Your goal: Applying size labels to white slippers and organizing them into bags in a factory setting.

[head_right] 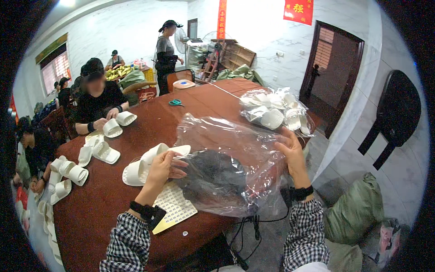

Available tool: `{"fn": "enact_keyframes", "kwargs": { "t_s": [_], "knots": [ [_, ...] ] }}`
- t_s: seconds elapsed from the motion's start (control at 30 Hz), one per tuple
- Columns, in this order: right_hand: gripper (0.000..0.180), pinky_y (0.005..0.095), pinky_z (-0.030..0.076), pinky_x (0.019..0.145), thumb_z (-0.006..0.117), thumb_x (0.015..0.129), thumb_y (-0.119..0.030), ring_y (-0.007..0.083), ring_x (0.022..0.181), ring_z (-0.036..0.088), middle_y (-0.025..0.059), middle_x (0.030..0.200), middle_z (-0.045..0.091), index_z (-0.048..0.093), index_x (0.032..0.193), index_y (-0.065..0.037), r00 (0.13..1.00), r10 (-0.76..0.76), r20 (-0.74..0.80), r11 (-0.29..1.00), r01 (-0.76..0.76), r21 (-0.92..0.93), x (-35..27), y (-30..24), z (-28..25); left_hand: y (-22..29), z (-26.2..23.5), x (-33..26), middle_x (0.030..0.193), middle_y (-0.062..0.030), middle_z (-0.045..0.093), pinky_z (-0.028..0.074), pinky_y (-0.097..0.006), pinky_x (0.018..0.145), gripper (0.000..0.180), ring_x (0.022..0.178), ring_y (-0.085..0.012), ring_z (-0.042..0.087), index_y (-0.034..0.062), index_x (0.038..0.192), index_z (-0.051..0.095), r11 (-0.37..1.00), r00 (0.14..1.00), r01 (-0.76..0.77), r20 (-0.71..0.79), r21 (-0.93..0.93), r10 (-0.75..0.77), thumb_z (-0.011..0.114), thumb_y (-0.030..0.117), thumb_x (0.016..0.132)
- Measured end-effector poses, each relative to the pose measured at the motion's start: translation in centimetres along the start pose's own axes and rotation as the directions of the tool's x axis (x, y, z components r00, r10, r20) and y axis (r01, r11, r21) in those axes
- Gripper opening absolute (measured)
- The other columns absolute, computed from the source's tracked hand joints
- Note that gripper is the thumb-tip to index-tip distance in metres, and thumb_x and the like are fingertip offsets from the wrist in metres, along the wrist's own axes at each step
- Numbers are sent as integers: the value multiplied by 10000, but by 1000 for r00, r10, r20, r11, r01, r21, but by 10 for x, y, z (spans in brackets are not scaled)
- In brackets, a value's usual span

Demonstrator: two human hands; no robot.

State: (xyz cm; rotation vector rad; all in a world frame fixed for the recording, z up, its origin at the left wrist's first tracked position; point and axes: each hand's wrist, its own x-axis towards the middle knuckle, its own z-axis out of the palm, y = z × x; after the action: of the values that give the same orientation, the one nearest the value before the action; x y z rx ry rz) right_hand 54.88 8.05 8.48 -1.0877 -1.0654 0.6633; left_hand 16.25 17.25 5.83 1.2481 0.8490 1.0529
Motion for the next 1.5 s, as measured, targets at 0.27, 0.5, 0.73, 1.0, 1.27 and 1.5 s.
{"fn": "enact_keyframes", "kwargs": {
  "t_s": [0.27, 0.5, 0.73, 1.0, 1.27, 1.5],
  "knots": [
    [224, 210, 458, 744, 664, 871, -41, 69, 880, 579, 7, 979, 635, 666, 1095, -32, 933, 19, -359, 981, -87, -173, -4, 106, -103, -43, 56, 39, 962, -146, 696, 561, -267, 650, 328, 769, -173, 690, 0, 1199, 559, 997, 989, 24, 142, 77, -35, 526, 260, 1001],
    [340, 267, 446, 733, 597, 870, -29, 119, 827, 537, 28, 974, 600, 585, 1210, -49, 801, -189, -568, 884, -114, -454, -4, 135, -177, -66, 81, 28, 1066, -166, 642, 433, -402, 959, 223, 1065, -352, 567, 9, 1068, 645, 522, 789, -596, 324, 610, 521, 605, 76, 859],
    [520, 419, 390, 1001, 643, 802, -94, 317, 1208, 492, 164, 1257, 559, 515, 1305, -65, 811, -556, -183, 245, -51, -968, 9, 120, -129, -87, 115, 19, 1250, -62, 563, 322, -439, 1002, 481, 1209, -271, 455, 130, 1182, 623, 16, 633, -648, 527, 761, 567, 625, 4, 718],
    [541, 459, 277, 1138, 551, 931, -265, 333, 1401, 316, 167, 1474, 413, 434, 1437, -114, 797, -4, 604, 576, 495, -650, 13, 118, 0, -85, 118, 27, 1054, -71, 571, 408, -402, 822, 670, 1057, -238, 513, 276, 1370, 485, -148, 748, -604, 621, 783, 234, 675, 102, 751],
    [677, 542, 350, 1044, 512, 957, -248, 326, 1277, 486, 155, 1380, 512, 181, 1543, -177, 770, 209, 602, 558, 412, -721, 22, 115, 17, -85, 136, 39, 825, -49, 606, 461, -352, 694, 970, 805, -223, 604, 348, 1547, 156, -262, 677, -682, 725, 683, 130, 662, 57, 772],
    [647, 734, 53, 1078, 417, 955, -590, 386, 1472, 79, 170, 1585, 153, 278, 1516, -300, 668, 498, 553, 452, 345, -823, 20, 112, 14, -79, 131, 41, 785, -130, 682, 521, -397, 635, 1102, 739, -291, 683, 162, 1555, 50, -85, 770, -627, 633, 774, 83, 708, 13, 684]
  ]
}}
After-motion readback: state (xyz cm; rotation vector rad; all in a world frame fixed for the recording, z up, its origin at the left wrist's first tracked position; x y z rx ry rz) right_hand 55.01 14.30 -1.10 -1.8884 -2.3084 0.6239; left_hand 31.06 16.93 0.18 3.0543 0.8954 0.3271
